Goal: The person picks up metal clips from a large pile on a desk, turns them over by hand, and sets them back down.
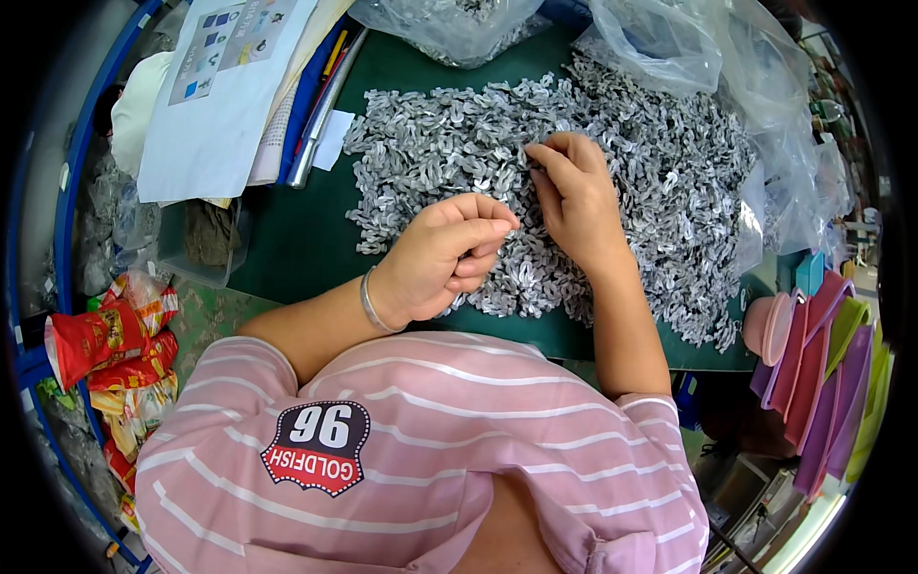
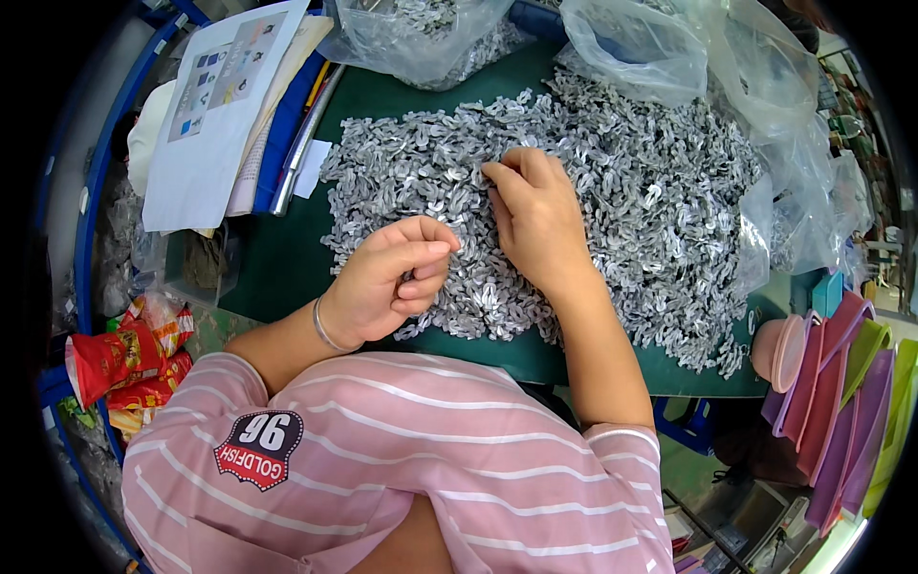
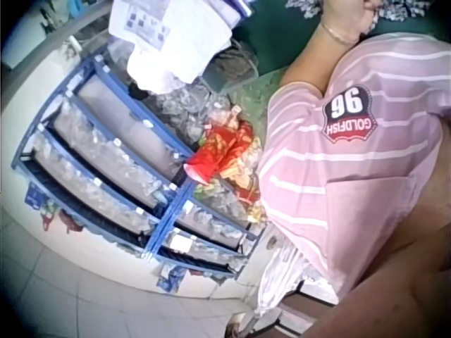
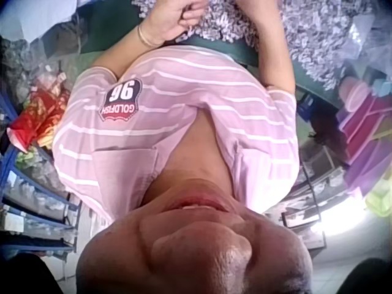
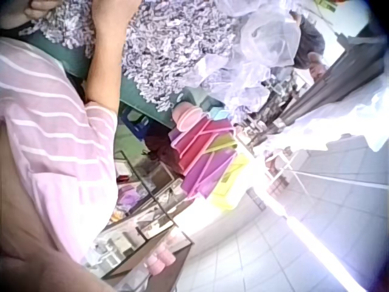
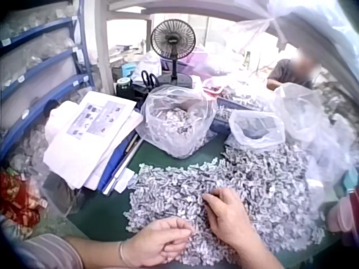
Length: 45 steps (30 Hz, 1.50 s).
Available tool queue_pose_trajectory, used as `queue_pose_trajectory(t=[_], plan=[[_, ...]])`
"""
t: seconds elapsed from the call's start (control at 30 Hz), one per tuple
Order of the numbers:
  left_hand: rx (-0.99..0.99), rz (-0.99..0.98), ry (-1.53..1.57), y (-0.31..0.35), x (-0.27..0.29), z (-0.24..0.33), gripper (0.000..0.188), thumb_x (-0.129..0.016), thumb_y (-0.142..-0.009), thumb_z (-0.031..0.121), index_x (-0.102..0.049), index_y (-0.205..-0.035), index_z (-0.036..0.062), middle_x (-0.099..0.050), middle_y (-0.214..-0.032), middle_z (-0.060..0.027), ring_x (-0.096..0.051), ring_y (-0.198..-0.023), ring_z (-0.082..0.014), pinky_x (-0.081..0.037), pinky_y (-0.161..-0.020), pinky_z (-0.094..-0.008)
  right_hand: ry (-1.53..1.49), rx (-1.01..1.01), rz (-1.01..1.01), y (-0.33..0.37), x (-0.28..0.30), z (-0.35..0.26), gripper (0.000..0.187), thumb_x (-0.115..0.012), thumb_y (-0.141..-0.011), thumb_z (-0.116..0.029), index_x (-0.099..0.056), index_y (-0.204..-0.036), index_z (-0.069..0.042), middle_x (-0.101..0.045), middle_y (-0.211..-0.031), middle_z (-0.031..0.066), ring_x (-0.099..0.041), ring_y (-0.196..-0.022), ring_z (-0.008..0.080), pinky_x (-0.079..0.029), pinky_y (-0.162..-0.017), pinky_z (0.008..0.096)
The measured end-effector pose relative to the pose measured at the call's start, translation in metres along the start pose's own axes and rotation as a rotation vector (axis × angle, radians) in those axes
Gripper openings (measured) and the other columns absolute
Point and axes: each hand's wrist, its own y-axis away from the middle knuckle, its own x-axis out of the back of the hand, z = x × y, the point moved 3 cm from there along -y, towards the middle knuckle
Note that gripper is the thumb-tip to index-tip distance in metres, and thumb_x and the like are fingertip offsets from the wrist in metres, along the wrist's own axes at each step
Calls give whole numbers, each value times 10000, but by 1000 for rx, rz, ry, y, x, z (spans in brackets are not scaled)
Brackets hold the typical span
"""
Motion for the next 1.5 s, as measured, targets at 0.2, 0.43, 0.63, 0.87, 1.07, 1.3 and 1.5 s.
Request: queue_pose_trajectory(t=[0.2,0.43,0.63,0.87,1.07,1.3,1.5], plan=[[-86,86,-114,1,2,1,91,-489,-871,67,-513,-947,23,-406,-635,30,-339,-481,-24,-259,-388,-152,47,23,-42,1,2,4,173,-642,-667,8,-577,-826,-11,-541,-883,93,-516,-787,277,-426,-672,358],[-158,76,-204,-1,6,0,114,-534,-848,44,-513,-957,21,-448,-693,24,-358,-487,-22,-273,-402,-158,-69,-105,69,24,15,-8,124,-636,-691,22,-562,-785,-13,-577,-804,92,-551,-715,262,-436,-632,334],[-192,142,-397,-3,1,2,230,-633,-797,95,-539,-994,22,-529,-753,21,-410,-516,1,-314,-418,-139,-219,-198,124,32,18,-13,105,-622,-725,56,-582,-798,-9,-599,-811,94,-580,-677,180,-452,-554,253],[-177,144,-426,-1,0,2,216,-649,-788,102,-571,-972,21,-549,-774,22,-442,-551,-4,-332,-445,-138,-570,-272,124,43,20,-23,123,-643,-704,63,-625,-803,-8,-604,-865,96,-582,-727,153,-457,-579,226],[-427,120,-703,-1,-3,4,138,-666,-752,58,-613,-866,1,-574,-789,-5,-512,-677,-53,-416,-601,-184,-1015,-447,54,56,10,-25,81,-555,-802,65,-604,-866,58,-562,-900,139,-595,-696,148,-496,-587,216],[-638,31,-820,1,-10,7,144,-697,-707,26,-629,-834,14,-579,-783,-31,-524,-692,-77,-421,-621,-200,-975,-295,100,59,10,-23,91,-569,-776,90,-600,-854,54,-561,-908,141,-585,-783,171,-502,-670,252],[-770,-35,-925,2,-11,8,143,-700,-713,37,-631,-838,17,-579,-778,-29,-511,-662,-76,-407,-597,-205,-1193,-355,80,61,8,-23,128,-585,-747,116,-556,-843,36,-553,-936,133,-560,-840,165,-474,-744,258]])
